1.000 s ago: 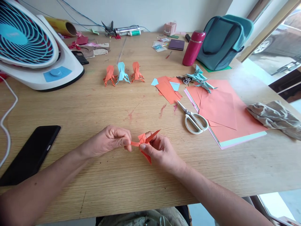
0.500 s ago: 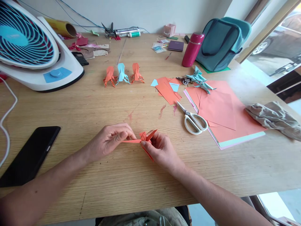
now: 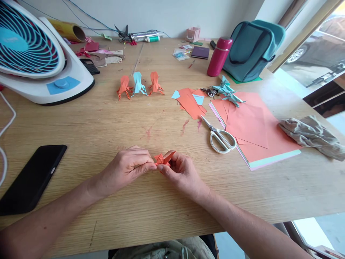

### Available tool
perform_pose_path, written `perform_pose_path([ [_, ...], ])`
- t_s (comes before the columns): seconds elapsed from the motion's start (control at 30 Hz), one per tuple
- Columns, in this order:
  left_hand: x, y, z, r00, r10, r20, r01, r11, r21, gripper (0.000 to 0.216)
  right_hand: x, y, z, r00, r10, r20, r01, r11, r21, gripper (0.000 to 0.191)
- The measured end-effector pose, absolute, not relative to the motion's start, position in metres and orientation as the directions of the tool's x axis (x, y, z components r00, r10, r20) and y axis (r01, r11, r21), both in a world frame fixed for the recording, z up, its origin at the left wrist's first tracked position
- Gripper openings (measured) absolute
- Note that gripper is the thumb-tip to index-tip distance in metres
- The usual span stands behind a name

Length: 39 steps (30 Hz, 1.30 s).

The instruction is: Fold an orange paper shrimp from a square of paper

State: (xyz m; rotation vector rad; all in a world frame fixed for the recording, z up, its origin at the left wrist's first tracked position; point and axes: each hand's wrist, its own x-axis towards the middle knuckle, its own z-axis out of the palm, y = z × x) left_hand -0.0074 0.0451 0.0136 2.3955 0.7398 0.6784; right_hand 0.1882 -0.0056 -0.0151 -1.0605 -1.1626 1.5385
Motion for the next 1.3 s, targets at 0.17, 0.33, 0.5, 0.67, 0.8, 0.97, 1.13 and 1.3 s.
perform_pose_path([
  [0.17, -0.012, 0.053, 0.013, 0.757, 0.603, 0.253, 0.312, -0.673, 0.671, 0.046, 0.189, -0.002, -0.013, -0.135, 0.984, -0.116, -0.145, -0.136, -0.980, 0.042],
  [0.33, -0.019, 0.064, 0.010, 0.805, 0.581, 0.118, 0.216, -0.473, 0.854, 0.054, 0.190, -0.002, -0.009, -0.193, 0.972, -0.131, -0.141, -0.160, -0.977, 0.046],
  [0.5, -0.023, 0.070, 0.008, 0.844, 0.536, -0.029, 0.179, -0.231, 0.956, 0.058, 0.189, -0.002, -0.010, -0.237, 0.964, -0.117, -0.198, -0.166, -0.966, 0.044],
  [0.67, -0.013, 0.058, 0.008, 0.705, 0.706, 0.064, 0.228, -0.311, 0.922, 0.045, 0.192, 0.000, -0.011, -0.114, 0.988, -0.108, -0.170, -0.127, -0.977, 0.044],
  [0.8, 0.005, 0.040, 0.006, 0.551, 0.818, 0.164, 0.239, -0.343, 0.908, 0.020, 0.192, -0.001, -0.011, -0.146, 0.983, -0.107, -0.101, -0.122, -0.987, 0.043],
  [0.97, 0.013, 0.033, 0.003, 0.470, 0.876, 0.109, 0.179, -0.216, 0.960, 0.020, 0.188, -0.003, -0.013, -0.142, 0.985, -0.097, -0.129, -0.116, -0.985, 0.042],
  [1.13, 0.009, 0.038, 0.004, 0.489, 0.872, 0.007, 0.148, -0.090, 0.985, 0.021, 0.187, -0.002, -0.014, -0.189, 0.976, -0.105, -0.158, -0.136, -0.978, 0.041],
  [1.3, 0.007, 0.040, 0.004, 0.438, 0.899, -0.006, 0.162, -0.073, 0.984, 0.019, 0.189, -0.001, -0.018, -0.195, 0.975, -0.107, -0.185, -0.144, -0.972, 0.039],
])
